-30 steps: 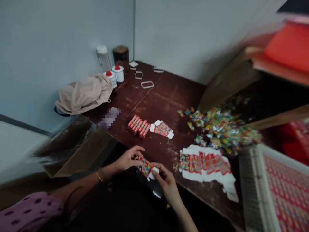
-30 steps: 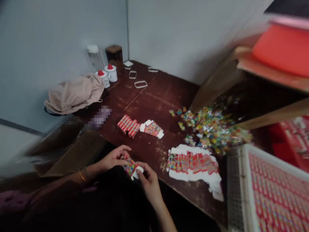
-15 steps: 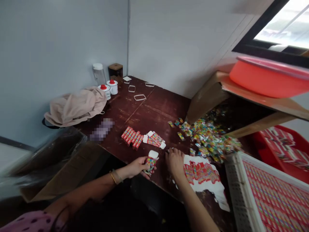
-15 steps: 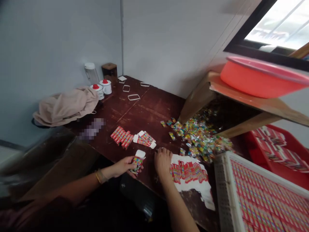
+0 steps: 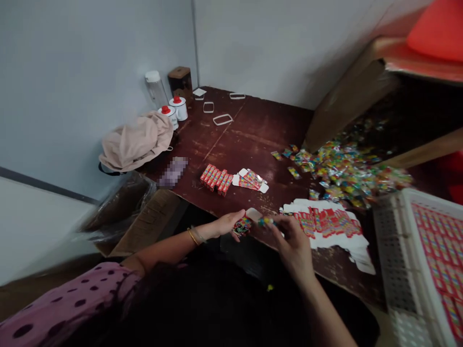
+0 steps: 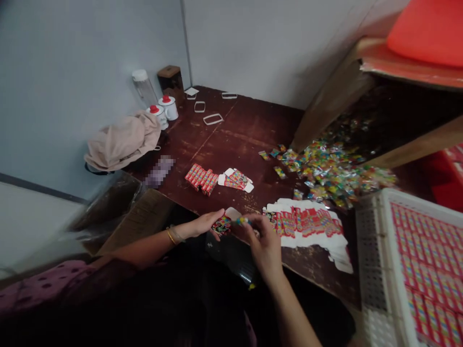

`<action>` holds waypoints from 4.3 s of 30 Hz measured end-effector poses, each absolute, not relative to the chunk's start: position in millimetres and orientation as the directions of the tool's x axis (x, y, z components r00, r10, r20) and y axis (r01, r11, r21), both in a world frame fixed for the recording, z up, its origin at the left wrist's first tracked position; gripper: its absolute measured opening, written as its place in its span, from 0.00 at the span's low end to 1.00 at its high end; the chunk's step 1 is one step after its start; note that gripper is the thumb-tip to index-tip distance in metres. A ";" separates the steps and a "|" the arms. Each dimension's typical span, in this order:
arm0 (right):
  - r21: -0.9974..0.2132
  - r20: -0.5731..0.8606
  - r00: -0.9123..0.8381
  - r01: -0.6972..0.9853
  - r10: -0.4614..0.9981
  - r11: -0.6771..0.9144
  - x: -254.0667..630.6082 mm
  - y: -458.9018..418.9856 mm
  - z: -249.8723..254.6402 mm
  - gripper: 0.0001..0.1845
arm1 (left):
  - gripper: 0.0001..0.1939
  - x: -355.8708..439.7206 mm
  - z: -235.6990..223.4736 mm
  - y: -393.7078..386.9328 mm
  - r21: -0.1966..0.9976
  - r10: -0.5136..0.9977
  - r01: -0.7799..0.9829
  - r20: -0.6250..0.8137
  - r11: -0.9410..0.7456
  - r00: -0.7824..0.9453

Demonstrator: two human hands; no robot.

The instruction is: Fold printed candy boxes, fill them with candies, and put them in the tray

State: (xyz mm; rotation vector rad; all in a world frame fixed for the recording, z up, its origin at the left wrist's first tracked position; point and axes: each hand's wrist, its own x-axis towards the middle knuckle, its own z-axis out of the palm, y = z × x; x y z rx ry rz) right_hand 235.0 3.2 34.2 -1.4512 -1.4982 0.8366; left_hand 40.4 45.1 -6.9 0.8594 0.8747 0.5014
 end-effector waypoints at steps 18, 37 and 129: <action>-0.964 -0.025 -0.208 0.264 0.978 0.032 201.0 27.2 28.6 0.16 | 0.25 27.4 7.4 49.1 0.932 0.781 0.148 -0.359 0.331 0.511; -0.902 0.062 -0.005 0.428 0.998 0.058 172.5 15.6 -1.2 0.26 | 0.25 23.5 16.3 36.2 0.977 0.884 0.173 -0.191 0.128 0.427; -0.786 -0.545 -0.374 -0.084 0.750 -0.613 201.3 -58.8 8.7 0.16 | 0.11 14.2 14.4 -38.6 0.950 0.807 0.223 -0.303 0.217 0.508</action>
